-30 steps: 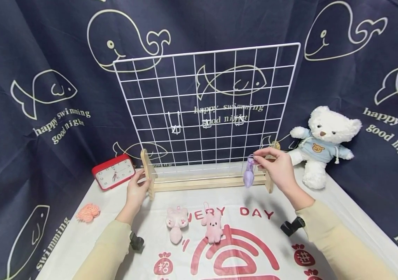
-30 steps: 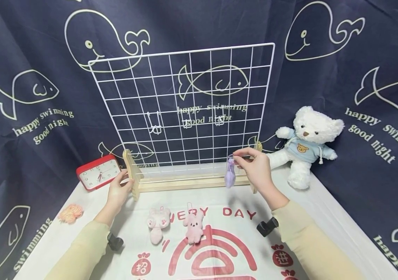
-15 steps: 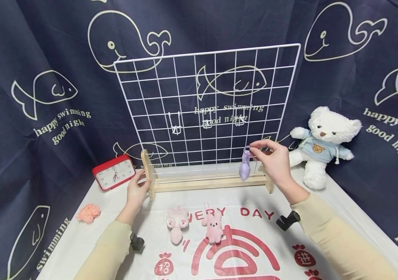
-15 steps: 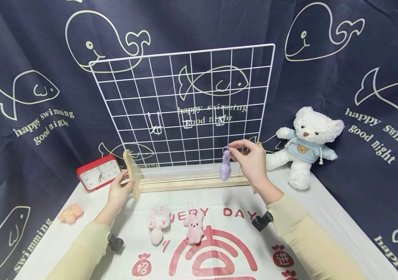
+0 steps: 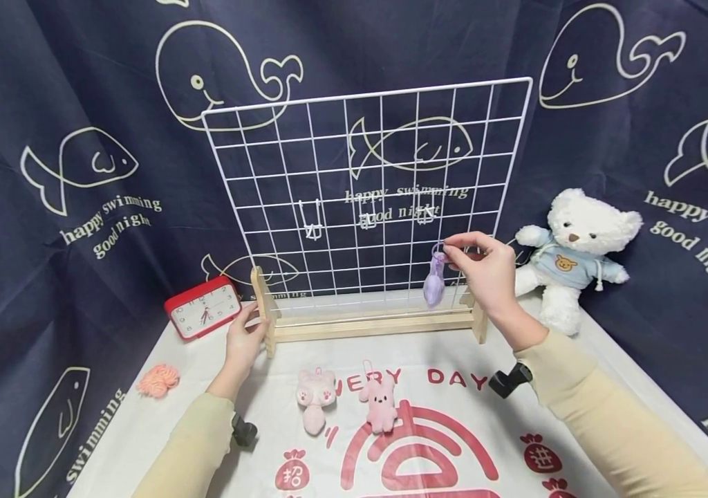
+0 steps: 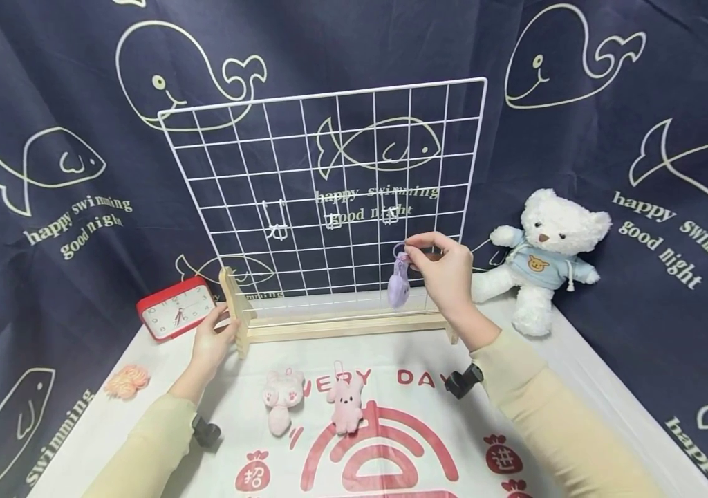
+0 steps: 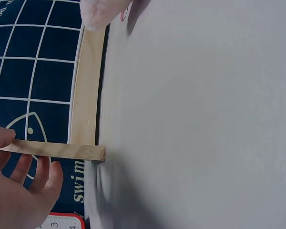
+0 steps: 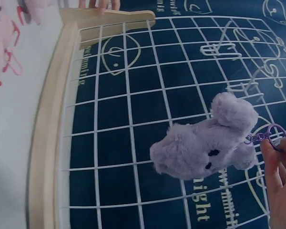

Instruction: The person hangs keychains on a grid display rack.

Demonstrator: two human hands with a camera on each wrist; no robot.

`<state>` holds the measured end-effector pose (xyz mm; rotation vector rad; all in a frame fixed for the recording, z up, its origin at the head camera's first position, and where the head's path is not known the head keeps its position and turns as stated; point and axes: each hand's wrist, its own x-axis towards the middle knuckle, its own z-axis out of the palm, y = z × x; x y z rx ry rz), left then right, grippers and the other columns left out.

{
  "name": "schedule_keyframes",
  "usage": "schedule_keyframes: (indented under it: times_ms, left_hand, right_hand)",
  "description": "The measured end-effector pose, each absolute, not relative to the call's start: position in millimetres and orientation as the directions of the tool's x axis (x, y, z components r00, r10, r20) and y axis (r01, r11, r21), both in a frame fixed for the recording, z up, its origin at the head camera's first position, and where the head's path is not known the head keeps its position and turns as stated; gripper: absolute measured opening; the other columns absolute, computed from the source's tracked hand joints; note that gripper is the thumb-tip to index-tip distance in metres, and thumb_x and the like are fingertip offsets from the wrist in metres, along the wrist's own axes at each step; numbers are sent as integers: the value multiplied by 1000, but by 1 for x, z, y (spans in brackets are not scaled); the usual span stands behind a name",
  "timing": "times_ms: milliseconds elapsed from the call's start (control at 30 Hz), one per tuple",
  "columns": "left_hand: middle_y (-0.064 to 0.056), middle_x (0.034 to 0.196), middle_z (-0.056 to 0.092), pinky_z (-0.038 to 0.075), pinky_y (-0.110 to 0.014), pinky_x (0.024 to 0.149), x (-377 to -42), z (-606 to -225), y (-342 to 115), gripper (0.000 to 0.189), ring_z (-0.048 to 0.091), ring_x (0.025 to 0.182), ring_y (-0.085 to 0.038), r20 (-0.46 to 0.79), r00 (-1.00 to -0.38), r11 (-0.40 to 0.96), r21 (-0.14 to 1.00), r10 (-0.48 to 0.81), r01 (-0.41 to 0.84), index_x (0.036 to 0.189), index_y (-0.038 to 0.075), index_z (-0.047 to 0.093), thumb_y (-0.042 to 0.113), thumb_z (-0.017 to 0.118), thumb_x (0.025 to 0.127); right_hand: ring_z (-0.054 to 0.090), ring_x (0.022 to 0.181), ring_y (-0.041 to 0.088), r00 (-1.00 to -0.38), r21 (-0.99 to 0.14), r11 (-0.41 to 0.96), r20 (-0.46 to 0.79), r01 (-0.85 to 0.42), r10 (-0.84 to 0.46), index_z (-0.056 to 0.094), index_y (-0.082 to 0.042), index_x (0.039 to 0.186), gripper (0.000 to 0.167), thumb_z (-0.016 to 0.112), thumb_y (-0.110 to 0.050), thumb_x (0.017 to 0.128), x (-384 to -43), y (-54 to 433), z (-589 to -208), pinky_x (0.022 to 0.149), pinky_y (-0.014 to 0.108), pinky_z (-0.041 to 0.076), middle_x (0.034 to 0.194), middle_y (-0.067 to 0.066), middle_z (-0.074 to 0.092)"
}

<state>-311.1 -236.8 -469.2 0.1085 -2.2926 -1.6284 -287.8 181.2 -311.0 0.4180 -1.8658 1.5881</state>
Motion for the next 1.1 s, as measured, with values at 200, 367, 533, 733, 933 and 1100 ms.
schedule_keyframes:
  times_ms: [200, 367, 533, 733, 933, 1100]
  left_hand:
    - [-29, 135, 58, 51, -52, 105, -311, -469, -237, 50, 60, 120, -48, 225, -942, 345, 930, -250, 131, 145, 0, 51, 2, 64, 97]
    - [-29, 135, 58, 50, -52, 105, -312, -469, -238, 50, 59, 120, -48, 230, -940, 345, 929, -254, 134, 145, 0, 52, 2, 64, 97]
    - [-29, 136, 58, 51, -52, 104, -311, -470, -238, 49, 59, 120, -48, 223, -941, 341, 931, -256, 129, 145, 1, 51, 3, 64, 98]
    - [-30, 134, 59, 52, -53, 102, -311, -470, -237, 48, 60, 118, -49, 235, -936, 338, 931, -263, 139, 145, -1, 52, 2, 63, 98]
    - [-28, 130, 62, 53, -51, 101, -311, -471, -235, 48, 63, 115, -47, 250, -929, 334, 930, -273, 153, 144, -1, 53, 0, 64, 97]
    - [-29, 131, 61, 53, -52, 101, -310, -471, -234, 47, 62, 116, -47, 242, -931, 350, 927, -273, 138, 144, 0, 53, 1, 63, 98]
  right_hand:
    - [70, 66, 4, -735, -753, 215, 656, -622, 169, 74, 11, 100, 13, 75, 8, 88, -292, 181, -302, 64, 21, 61, 91, 14, 76]
    - [71, 67, 4, -744, -763, 203, 645, -614, 175, 74, 12, 101, 14, 74, 6, 89, -295, 178, -297, 65, 21, 61, 89, 11, 77]
    - [72, 69, 6, -736, -758, 170, 652, -630, 181, 73, 13, 101, 14, 75, 6, 89, -297, 174, -291, 68, 23, 62, 93, 15, 76]
    - [71, 69, 5, -712, -738, 192, 674, -646, 197, 74, 11, 101, 13, 75, 6, 88, -301, 172, -286, 68, 21, 62, 94, 15, 76]
    - [70, 67, 4, -696, -729, 199, 684, -654, 219, 74, 12, 99, 12, 75, 7, 87, -306, 172, -282, 66, 20, 61, 90, 12, 76]
    - [70, 67, 4, -694, -729, 200, 684, -654, 224, 73, 13, 98, 12, 74, 8, 87, -309, 170, -281, 68, 21, 62, 92, 15, 76]
